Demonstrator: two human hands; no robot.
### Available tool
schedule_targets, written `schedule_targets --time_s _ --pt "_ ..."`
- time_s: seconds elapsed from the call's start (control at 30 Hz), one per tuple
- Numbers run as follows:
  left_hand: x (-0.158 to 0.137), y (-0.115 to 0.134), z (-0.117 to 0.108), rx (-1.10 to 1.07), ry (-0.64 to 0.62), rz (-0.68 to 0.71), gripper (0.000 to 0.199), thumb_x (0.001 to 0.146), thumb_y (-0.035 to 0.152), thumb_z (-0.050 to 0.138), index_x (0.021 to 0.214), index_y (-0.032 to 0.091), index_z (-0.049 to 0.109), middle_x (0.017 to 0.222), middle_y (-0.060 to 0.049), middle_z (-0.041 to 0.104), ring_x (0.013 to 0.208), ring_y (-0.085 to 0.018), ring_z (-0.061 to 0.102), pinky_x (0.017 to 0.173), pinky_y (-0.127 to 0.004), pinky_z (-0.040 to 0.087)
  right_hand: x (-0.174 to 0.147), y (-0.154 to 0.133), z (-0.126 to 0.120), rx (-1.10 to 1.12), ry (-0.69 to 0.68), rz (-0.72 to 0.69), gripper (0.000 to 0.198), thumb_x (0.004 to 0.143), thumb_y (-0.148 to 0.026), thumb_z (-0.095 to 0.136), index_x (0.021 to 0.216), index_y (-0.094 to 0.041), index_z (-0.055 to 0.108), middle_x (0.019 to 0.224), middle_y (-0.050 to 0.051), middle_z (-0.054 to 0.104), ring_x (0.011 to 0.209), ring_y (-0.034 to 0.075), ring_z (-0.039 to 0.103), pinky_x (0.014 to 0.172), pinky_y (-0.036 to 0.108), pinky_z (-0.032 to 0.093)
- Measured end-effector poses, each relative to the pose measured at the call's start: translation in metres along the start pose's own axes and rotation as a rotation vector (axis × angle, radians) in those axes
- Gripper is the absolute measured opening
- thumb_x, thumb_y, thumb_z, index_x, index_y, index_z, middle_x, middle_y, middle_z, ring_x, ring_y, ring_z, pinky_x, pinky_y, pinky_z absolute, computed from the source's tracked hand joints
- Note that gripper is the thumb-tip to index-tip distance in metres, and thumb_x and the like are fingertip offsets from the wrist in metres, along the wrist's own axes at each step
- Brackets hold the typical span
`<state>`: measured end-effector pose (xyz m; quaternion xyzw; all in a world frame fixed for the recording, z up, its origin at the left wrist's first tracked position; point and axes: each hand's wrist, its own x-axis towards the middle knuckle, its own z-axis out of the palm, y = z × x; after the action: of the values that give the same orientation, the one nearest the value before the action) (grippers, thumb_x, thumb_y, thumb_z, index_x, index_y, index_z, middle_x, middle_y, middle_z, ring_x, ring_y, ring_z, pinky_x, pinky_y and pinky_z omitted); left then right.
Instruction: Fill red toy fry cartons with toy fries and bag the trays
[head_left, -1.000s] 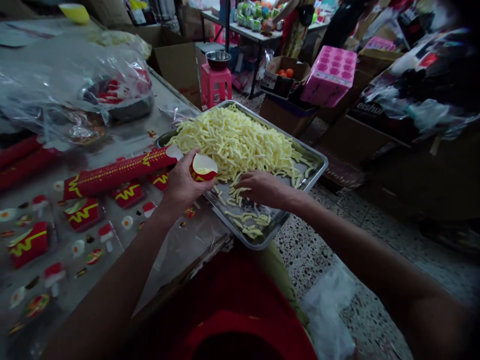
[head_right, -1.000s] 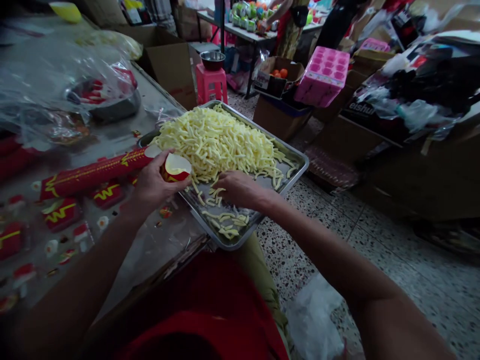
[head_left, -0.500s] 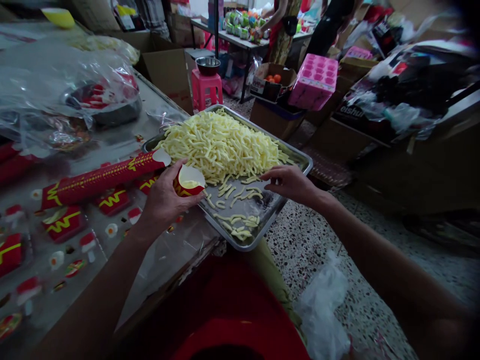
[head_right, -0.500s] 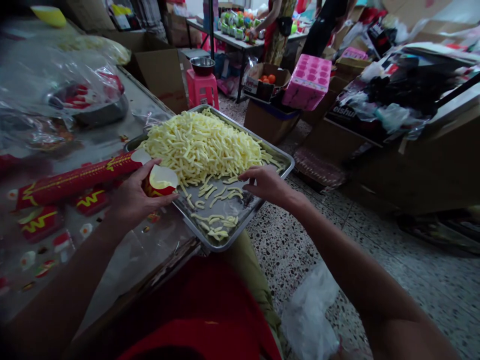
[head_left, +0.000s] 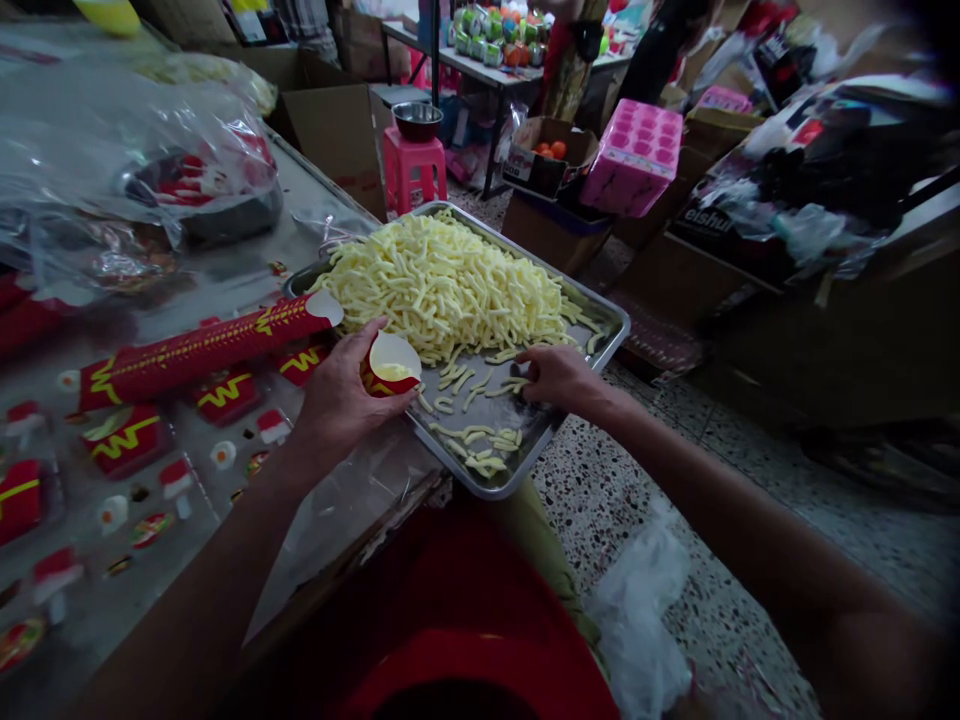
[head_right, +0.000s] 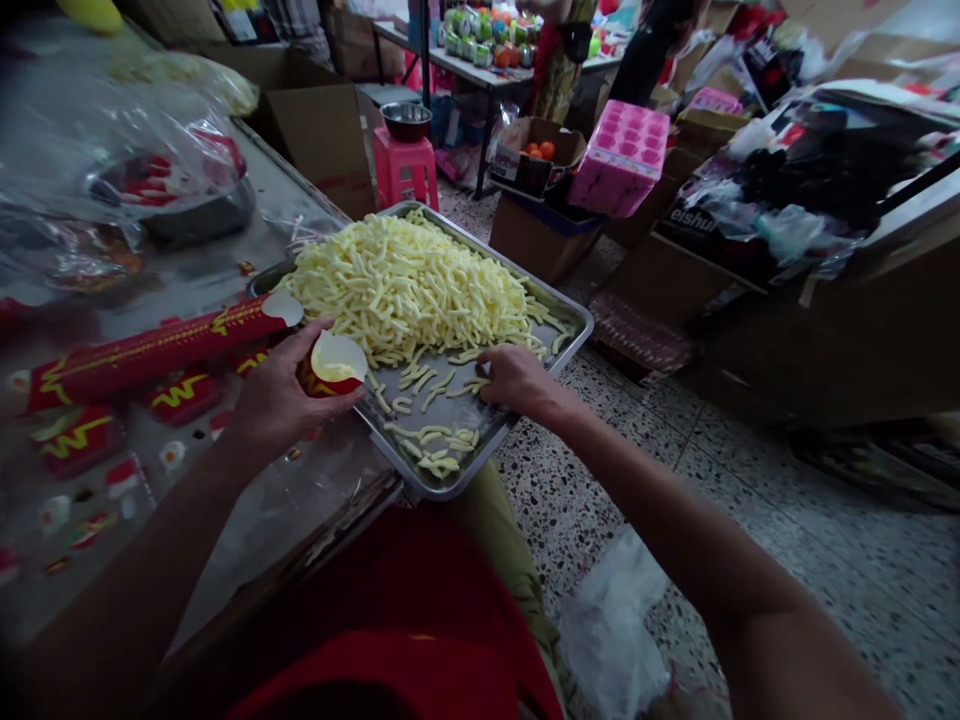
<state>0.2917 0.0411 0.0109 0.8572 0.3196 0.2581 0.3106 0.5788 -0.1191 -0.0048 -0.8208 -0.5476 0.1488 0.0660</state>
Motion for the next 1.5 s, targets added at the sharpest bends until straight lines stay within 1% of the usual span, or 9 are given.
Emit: schedule_targets --time_s 0.2,0.4,0.67,0.83,0.97,1.13,1.23,1.33,1.5 --pt "-0.002 0.003 -0.002 0.001 0.016 0.003 0.092 0.072 0.042 0.087 0.155 0.021 0.052 0.148 -0.01 0.063 0.13 -0.029 0.063 0.118 -0.042 0.047 -0.002 -0.016 0.002 0.165 0.074 -0.175 0.055 0.07 -0.011 0.072 0.124 -0.02 0.08 0.082 0.0 0.076 0.071 0.014 0.066 0.072 0.026 0.048" --pt "-0.005 0.019 0.003 0.008 -0.042 0.068 0.091 0.071 0.036 0.089 0.153 0.016 0.054 0.15 -0.012 0.062 0.137 -0.03 0.06 0.121 -0.04 0.045 0.016 -0.033 0.023 -0.085 -0.019 -0.356 0.032 0.074 -0.016 0.07 0.101 -0.023 0.086 0.088 0.005 0.077 0.077 0.018 0.065 0.07 0.029 0.042" --pt "-0.005 0.023 0.023 0.081 -0.188 0.112 0.093 0.072 0.032 0.088 0.156 0.016 0.05 0.149 -0.014 0.062 0.138 -0.032 0.058 0.121 -0.043 0.045 0.016 -0.028 0.029 0.104 0.034 -0.246 0.014 0.077 -0.019 0.072 0.087 -0.019 0.082 0.08 0.003 0.074 0.073 0.015 0.061 0.069 0.026 0.041" --pt "-0.005 0.023 0.024 0.164 -0.24 0.097 0.092 0.073 0.031 0.086 0.157 0.018 0.049 0.146 -0.014 0.063 0.135 -0.032 0.06 0.116 -0.043 0.048 0.014 -0.018 0.019 0.549 0.145 -0.147 0.015 0.071 -0.025 0.074 0.082 -0.016 0.079 0.093 0.005 0.074 0.075 0.014 0.06 0.067 0.024 0.044" --pt "-0.003 0.031 0.028 0.225 -0.263 0.092 0.09 0.073 0.029 0.085 0.155 0.018 0.051 0.146 -0.014 0.063 0.133 -0.033 0.062 0.113 -0.041 0.051 0.011 -0.019 0.003 0.809 0.048 -0.018 0.019 0.069 -0.029 0.071 0.082 -0.016 0.077 0.07 -0.001 0.068 0.061 0.011 0.053 0.058 0.023 0.04" --pt "0.0 0.038 0.033 0.303 -0.253 0.047 0.093 0.073 0.032 0.088 0.156 0.017 0.05 0.145 -0.016 0.064 0.131 -0.036 0.063 0.11 -0.044 0.053 0.003 -0.029 -0.019 0.756 0.074 0.047 0.016 0.066 -0.023 0.074 0.079 -0.015 0.08 0.062 -0.002 0.066 0.055 0.01 0.051 0.053 0.023 0.037" --pt "0.0 0.035 0.037 0.265 -0.272 0.072 0.092 0.073 0.03 0.089 0.155 0.015 0.05 0.147 -0.017 0.062 0.134 -0.035 0.062 0.113 -0.044 0.051 0.0 -0.044 -0.029 0.764 0.047 -0.029 0.018 0.073 -0.026 0.076 0.086 -0.017 0.082 0.068 -0.001 0.07 0.058 0.011 0.054 0.055 0.023 0.039" --pt "0.001 0.035 0.044 0.184 -0.281 0.1 0.093 0.071 0.029 0.09 0.155 0.016 0.05 0.147 -0.017 0.062 0.134 -0.033 0.062 0.114 -0.043 0.05 0.0 -0.069 -0.031 0.509 0.057 -0.104 0.015 0.076 -0.02 0.075 0.088 -0.018 0.084 0.073 0.001 0.074 0.065 0.013 0.061 0.06 0.025 0.042" --pt "0.004 0.043 0.054 0.141 -0.145 0.015 0.088 0.067 0.024 0.086 0.149 0.014 0.054 0.144 -0.019 0.063 0.131 -0.035 0.063 0.114 -0.045 0.05 -0.001 -0.115 -0.014 -0.014 0.249 -0.147 0.018 0.089 -0.017 0.064 0.091 -0.016 0.082 0.095 0.013 0.078 0.085 0.022 0.066 0.075 0.032 0.045"
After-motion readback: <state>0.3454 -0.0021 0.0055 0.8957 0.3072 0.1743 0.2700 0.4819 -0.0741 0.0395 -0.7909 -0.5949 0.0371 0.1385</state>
